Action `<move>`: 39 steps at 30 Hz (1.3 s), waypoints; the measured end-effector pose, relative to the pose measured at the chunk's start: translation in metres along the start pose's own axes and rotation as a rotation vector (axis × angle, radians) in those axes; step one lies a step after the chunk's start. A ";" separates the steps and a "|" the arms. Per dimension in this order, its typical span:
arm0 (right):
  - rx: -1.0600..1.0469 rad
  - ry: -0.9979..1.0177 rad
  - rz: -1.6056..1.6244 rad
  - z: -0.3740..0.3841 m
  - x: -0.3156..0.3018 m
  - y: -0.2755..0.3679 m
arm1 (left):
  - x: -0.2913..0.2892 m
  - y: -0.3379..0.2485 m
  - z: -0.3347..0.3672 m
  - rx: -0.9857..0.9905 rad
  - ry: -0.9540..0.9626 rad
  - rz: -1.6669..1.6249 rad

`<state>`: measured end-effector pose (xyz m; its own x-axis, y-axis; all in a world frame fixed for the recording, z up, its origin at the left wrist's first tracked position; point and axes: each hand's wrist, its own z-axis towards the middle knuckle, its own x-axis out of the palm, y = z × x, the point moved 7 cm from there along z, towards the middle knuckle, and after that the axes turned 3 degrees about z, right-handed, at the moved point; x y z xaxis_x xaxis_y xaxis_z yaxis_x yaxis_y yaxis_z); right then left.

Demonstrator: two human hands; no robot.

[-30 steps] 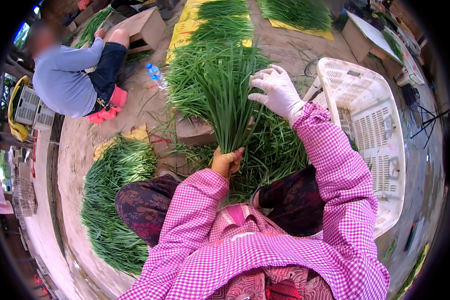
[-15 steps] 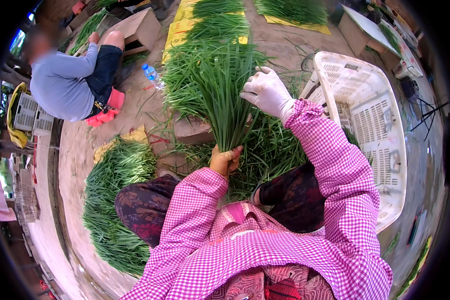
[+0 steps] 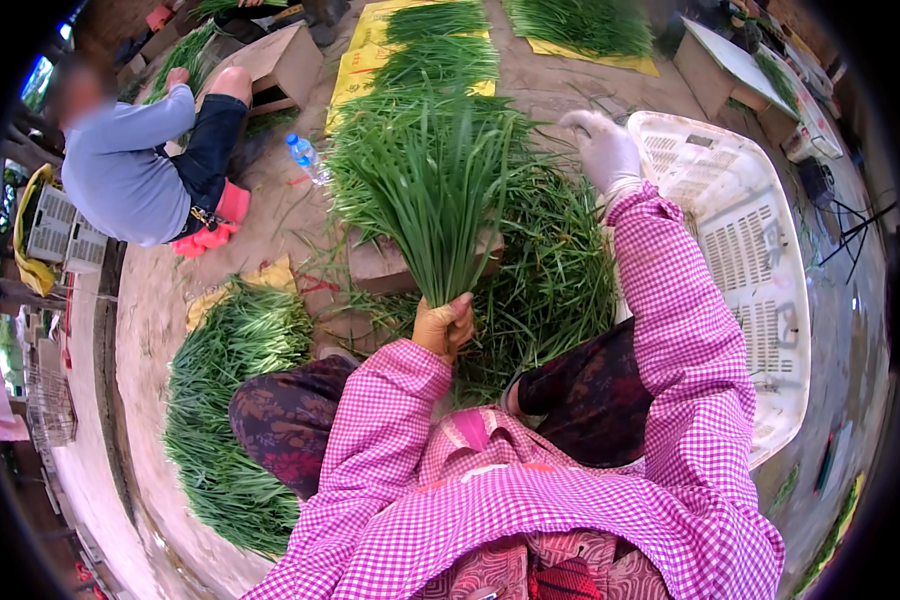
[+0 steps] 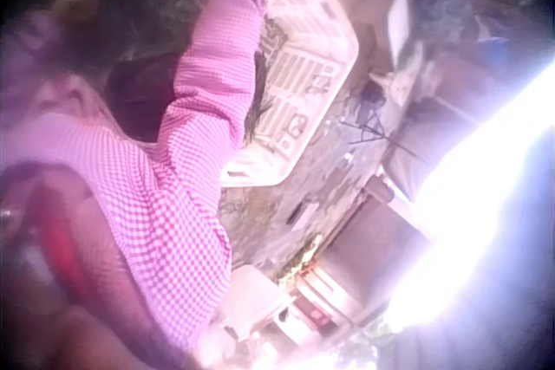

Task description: The person cleans green onions by hand, peeling away the outer layers and placing the stalks into a bundle.

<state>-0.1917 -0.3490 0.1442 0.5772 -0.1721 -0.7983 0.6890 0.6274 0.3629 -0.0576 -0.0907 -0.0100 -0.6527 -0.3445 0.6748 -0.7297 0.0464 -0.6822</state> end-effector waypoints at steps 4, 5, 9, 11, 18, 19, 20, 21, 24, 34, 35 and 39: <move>0.323 0.298 0.007 -0.004 0.014 -0.029 | -0.008 0.002 0.003 -0.017 -0.005 -0.081; 0.246 0.249 -0.030 -0.004 0.015 -0.029 | -0.008 0.003 0.002 -0.025 -0.005 -0.092; 0.024 0.251 0.007 -0.001 0.014 -0.005 | -0.008 0.002 0.001 -0.042 0.016 -0.099; -0.095 0.204 0.072 -0.004 0.016 0.003 | -0.003 0.000 -0.001 -0.045 0.031 -0.079; -0.259 0.437 0.025 -0.021 0.043 0.012 | 0.003 0.006 -0.002 -0.080 0.106 -0.092; -0.183 0.588 0.028 -0.022 0.050 0.010 | 0.004 0.005 -0.003 -0.075 0.114 -0.086; -0.105 0.738 0.031 -0.026 0.055 0.010 | 0.005 0.004 -0.003 -0.071 0.122 -0.081; 0.068 0.719 0.145 -0.031 0.051 0.008 | 0.006 0.003 -0.003 -0.067 0.132 -0.076; 0.056 0.808 0.245 -0.030 0.052 0.008 | 0.008 0.003 -0.004 -0.077 0.141 -0.055; 0.302 0.465 0.377 -0.008 0.029 -0.026 | 0.001 0.004 -0.003 -0.064 0.108 -0.034; 0.347 0.435 0.464 -0.007 0.034 -0.034 | 0.001 0.003 -0.004 -0.064 0.108 -0.033; 0.221 0.402 0.579 -0.008 0.039 -0.026 | 0.005 0.006 -0.004 -0.081 0.144 -0.046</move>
<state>-0.1910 -0.3661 0.0999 0.6993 0.4578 -0.5490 0.4196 0.3589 0.8337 -0.0655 -0.0884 -0.0094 -0.6365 -0.2104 0.7420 -0.7697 0.1115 -0.6286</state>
